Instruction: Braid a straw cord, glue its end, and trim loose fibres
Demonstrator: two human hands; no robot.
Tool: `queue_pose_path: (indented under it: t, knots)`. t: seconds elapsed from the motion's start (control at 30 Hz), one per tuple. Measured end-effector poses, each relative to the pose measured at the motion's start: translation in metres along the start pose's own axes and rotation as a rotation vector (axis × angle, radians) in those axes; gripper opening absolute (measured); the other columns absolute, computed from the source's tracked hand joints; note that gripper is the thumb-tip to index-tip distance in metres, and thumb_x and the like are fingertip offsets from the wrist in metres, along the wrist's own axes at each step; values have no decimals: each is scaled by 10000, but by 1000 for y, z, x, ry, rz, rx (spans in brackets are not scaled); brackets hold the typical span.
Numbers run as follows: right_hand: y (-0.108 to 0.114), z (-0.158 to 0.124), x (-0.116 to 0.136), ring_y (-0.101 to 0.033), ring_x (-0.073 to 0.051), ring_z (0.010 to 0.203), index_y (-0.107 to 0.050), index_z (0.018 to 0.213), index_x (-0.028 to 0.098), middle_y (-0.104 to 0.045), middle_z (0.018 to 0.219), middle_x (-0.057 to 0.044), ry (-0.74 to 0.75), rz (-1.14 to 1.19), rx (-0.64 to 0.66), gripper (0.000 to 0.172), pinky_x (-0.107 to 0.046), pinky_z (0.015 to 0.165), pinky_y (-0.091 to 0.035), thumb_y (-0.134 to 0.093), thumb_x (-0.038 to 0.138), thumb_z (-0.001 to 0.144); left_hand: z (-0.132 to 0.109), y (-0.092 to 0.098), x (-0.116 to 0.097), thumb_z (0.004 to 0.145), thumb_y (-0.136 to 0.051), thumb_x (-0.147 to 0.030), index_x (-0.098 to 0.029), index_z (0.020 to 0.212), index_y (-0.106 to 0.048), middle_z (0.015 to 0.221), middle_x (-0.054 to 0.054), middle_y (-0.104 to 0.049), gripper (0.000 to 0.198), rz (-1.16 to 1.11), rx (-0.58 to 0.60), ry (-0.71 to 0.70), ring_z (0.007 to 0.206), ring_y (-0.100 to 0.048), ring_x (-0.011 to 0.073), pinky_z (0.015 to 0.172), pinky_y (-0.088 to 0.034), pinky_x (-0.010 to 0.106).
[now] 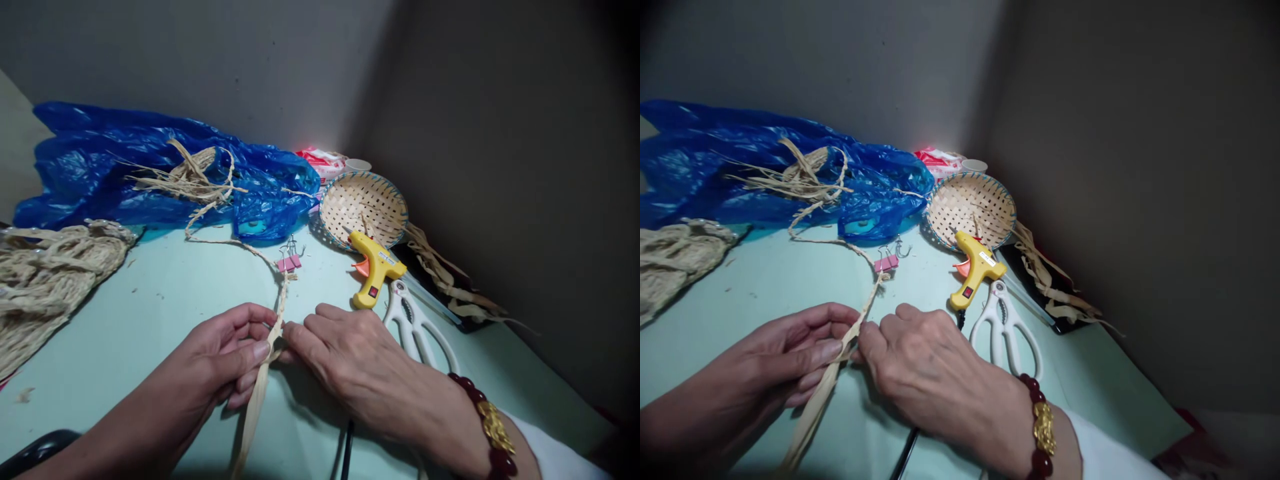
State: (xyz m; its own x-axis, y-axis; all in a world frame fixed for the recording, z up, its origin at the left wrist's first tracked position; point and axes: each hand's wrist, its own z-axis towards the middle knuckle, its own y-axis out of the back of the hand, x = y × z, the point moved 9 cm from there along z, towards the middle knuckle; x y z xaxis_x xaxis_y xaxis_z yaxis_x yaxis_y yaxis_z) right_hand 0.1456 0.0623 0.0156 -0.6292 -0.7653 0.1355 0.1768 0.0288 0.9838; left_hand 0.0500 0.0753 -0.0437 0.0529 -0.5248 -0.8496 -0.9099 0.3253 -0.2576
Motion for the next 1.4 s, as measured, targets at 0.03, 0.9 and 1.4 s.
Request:
queue_pose_path:
  t: [0.03, 0.9, 1.4]
  knots:
    - [1, 0, 0, -422, -172, 645, -549, 920, 144, -574, 767, -22, 4, -10, -10, 68, -327, 520, -227, -491, 114, 940, 0, -1, -1, 799, -665, -352, -193, 952, -549, 712, -32, -501, 250, 25, 1, -1, 517, -345, 74, 475, -286, 227]
    - [13, -3, 15, -414, -162, 611, -601, 872, 87, -549, 706, -51, 31, 9, -289, 291, -281, 542, -361, -328, 9, 934, 12, -4, 0, 778, -570, -407, -137, 877, -541, 482, -24, -579, 289, 319, 26, 19, 357, -431, 93, 411, -317, 231]
    - [-5, -2, -15, -545, -162, 686, -569, 887, 171, -621, 775, -35, -352, 415, -148, 157, -290, 651, -404, -414, 166, 911, 4, -2, -23, 819, -561, -282, -219, 712, -518, 514, -26, -598, 131, 718, -179, -179, 537, -561, 164, 545, -392, 257]
